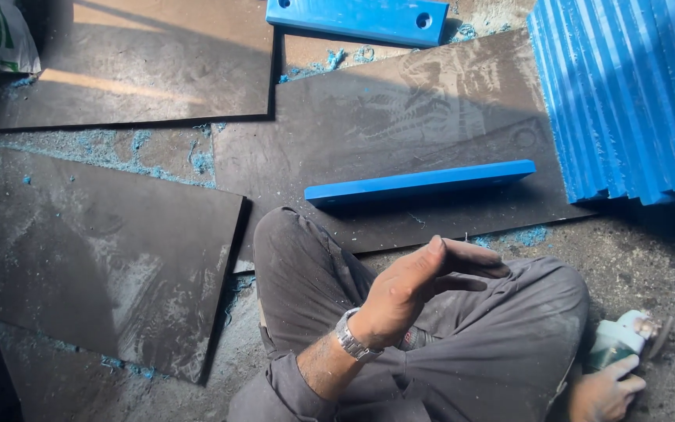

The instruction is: Grinding and smoothing the edges of blue plastic components using a handheld angle grinder.

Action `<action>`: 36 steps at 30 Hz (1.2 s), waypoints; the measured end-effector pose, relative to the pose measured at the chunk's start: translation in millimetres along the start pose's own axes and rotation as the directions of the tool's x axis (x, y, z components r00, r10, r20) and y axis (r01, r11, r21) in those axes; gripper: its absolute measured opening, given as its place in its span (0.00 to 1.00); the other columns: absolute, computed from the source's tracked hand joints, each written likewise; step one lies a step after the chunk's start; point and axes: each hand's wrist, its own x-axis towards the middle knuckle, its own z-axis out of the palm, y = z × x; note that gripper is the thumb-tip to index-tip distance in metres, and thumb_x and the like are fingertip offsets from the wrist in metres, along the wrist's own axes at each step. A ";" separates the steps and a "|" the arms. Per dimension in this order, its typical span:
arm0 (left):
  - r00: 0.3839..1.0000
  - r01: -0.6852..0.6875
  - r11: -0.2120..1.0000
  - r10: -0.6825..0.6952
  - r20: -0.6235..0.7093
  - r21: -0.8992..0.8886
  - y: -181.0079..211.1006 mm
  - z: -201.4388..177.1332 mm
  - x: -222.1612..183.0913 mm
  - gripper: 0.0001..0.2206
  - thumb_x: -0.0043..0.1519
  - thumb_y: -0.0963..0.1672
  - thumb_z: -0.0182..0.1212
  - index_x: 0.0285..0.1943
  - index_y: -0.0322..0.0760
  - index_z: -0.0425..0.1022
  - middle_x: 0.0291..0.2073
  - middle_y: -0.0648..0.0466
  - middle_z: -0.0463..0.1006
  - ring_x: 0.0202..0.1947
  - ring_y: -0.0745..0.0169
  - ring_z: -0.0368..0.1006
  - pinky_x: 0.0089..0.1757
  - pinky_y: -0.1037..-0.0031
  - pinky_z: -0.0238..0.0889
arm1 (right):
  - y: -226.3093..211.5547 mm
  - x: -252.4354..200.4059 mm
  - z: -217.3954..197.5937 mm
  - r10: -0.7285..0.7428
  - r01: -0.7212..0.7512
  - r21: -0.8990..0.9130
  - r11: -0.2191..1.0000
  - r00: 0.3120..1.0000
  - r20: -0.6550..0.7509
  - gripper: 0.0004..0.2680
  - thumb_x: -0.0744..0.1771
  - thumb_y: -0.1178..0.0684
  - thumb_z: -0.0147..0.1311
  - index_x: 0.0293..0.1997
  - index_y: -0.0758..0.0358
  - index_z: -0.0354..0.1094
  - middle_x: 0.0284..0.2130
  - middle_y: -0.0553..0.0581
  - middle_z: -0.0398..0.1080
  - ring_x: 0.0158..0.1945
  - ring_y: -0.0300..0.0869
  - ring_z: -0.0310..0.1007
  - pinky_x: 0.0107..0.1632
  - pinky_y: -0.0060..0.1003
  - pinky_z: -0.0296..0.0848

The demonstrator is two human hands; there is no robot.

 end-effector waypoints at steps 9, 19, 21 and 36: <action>0.998 0.027 1.000 -0.028 0.063 0.012 -9.0 15.6 0.7 0.28 0.76 0.54 0.42 0.68 0.23 0.69 0.63 0.39 0.73 0.64 0.51 0.70 0.66 0.60 0.62 | 1.2 -39.5 15.8 -0.144 0.105 -0.193 0.976 0.969 -0.199 0.21 0.76 0.54 0.50 0.80 0.54 0.43 0.53 0.66 0.59 0.51 0.59 0.68 0.47 0.51 0.73; 0.995 -0.009 0.998 0.004 0.101 0.056 -16.9 18.5 1.1 0.27 0.77 0.53 0.43 0.67 0.23 0.70 0.60 0.42 0.75 0.64 0.55 0.71 0.65 0.63 0.63 | -8.4 -49.7 -6.5 -0.208 0.215 0.018 0.976 0.962 -0.175 0.25 0.73 0.58 0.47 0.83 0.42 0.49 0.59 0.68 0.59 0.59 0.63 0.65 0.55 0.53 0.72; 0.995 0.004 0.999 -0.008 0.096 0.044 -15.1 17.6 -1.4 0.26 0.76 0.53 0.43 0.67 0.24 0.70 0.61 0.42 0.75 0.63 0.55 0.71 0.65 0.63 0.63 | -10.6 -40.1 3.0 -0.175 0.189 0.059 0.980 0.967 -0.184 0.24 0.73 0.58 0.47 0.82 0.44 0.51 0.59 0.68 0.59 0.59 0.64 0.66 0.56 0.53 0.72; 0.983 0.170 0.981 -0.162 -0.080 0.093 -31.2 -3.6 -10.9 0.25 0.71 0.53 0.45 0.61 0.26 0.72 0.52 0.40 0.80 0.56 0.57 0.74 0.58 0.66 0.65 | -12.0 -60.2 -41.1 0.121 -0.167 0.206 0.964 0.968 0.220 0.32 0.62 0.50 0.64 0.74 0.61 0.49 0.59 0.70 0.58 0.58 0.68 0.65 0.57 0.60 0.67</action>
